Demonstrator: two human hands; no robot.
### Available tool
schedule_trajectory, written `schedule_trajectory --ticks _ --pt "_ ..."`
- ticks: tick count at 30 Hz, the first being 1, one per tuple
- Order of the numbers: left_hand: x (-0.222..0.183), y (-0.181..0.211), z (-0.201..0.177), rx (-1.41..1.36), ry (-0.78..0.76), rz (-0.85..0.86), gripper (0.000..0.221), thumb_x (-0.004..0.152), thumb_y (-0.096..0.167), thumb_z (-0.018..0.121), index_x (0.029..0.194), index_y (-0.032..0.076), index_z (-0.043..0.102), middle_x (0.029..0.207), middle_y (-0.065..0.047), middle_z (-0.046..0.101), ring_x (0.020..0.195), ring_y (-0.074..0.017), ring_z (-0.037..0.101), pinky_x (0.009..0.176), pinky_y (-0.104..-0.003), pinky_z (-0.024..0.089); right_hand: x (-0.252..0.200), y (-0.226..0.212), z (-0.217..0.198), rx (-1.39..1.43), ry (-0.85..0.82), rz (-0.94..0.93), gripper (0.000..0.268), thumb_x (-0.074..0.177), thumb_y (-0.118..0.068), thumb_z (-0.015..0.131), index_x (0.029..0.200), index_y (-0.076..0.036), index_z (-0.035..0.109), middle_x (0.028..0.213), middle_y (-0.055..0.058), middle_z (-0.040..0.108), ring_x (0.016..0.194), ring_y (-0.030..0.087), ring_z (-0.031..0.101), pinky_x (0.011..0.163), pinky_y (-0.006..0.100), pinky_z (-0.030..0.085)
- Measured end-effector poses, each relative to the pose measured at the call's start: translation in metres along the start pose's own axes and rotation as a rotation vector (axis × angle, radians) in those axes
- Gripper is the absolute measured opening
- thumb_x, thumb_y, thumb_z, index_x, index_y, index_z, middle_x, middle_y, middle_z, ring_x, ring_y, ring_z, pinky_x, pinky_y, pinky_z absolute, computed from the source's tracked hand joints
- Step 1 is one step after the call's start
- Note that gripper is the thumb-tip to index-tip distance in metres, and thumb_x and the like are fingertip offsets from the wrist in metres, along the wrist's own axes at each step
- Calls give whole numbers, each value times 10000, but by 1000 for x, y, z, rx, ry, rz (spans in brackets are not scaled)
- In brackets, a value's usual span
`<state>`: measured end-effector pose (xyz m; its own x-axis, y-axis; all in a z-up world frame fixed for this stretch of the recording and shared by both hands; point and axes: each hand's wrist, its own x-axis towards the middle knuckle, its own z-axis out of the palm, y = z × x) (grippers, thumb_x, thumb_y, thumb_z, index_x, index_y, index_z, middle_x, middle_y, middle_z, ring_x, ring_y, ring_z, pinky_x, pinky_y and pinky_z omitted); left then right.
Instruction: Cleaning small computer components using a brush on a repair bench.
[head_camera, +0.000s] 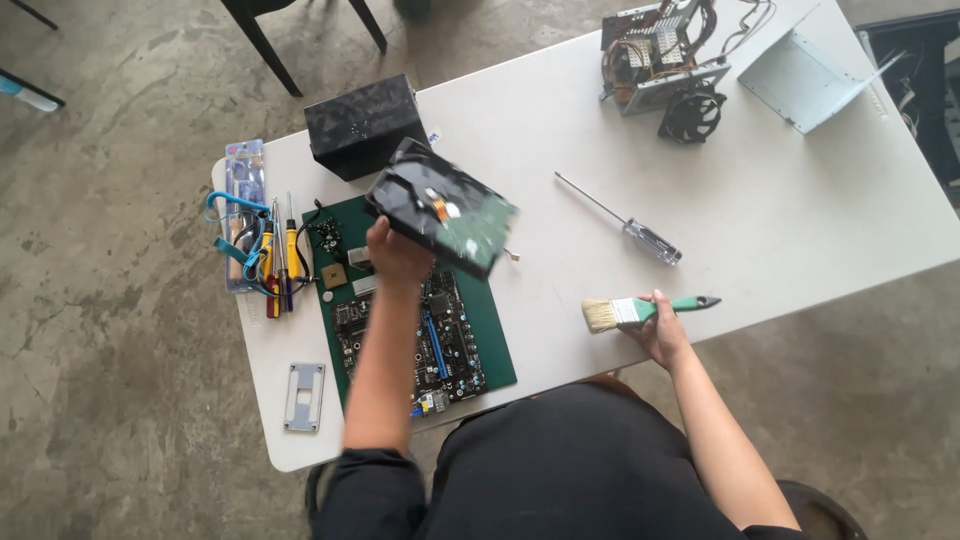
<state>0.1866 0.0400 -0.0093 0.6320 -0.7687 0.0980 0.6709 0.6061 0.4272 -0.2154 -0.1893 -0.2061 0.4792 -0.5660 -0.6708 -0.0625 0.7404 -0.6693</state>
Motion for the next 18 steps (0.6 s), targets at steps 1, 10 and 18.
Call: schedule_trajectory --ticks 1,10,18 --pt "-6 -17 24 -2 -3 -13 784 938 449 596 1608 67 456 1411 -166 658 1196 -324 698 1105 -461 520 10 7 -5 9 11 -2 489 1108 -554 464 1241 -124 654 1246 163 684 1173 372 692 1027 554 594" --pt "-65 -154 5 382 77 -192 663 1065 515 441 1634 176 478 1427 -233 671 1263 -341 680 1064 -489 557 -61 -30 52 -374 324 -306 448 1125 -484 520 1160 -67 681 1144 243 651 1007 404 724 770 460 698" --pt "-89 -175 6 552 90 -144 681 1007 325 357 1638 98 475 1510 -266 604 1391 -363 581 1196 -508 440 -182 -97 130 -509 109 -657 203 1124 -206 580 1182 -57 706 1161 200 631 1010 404 745 793 490 688"
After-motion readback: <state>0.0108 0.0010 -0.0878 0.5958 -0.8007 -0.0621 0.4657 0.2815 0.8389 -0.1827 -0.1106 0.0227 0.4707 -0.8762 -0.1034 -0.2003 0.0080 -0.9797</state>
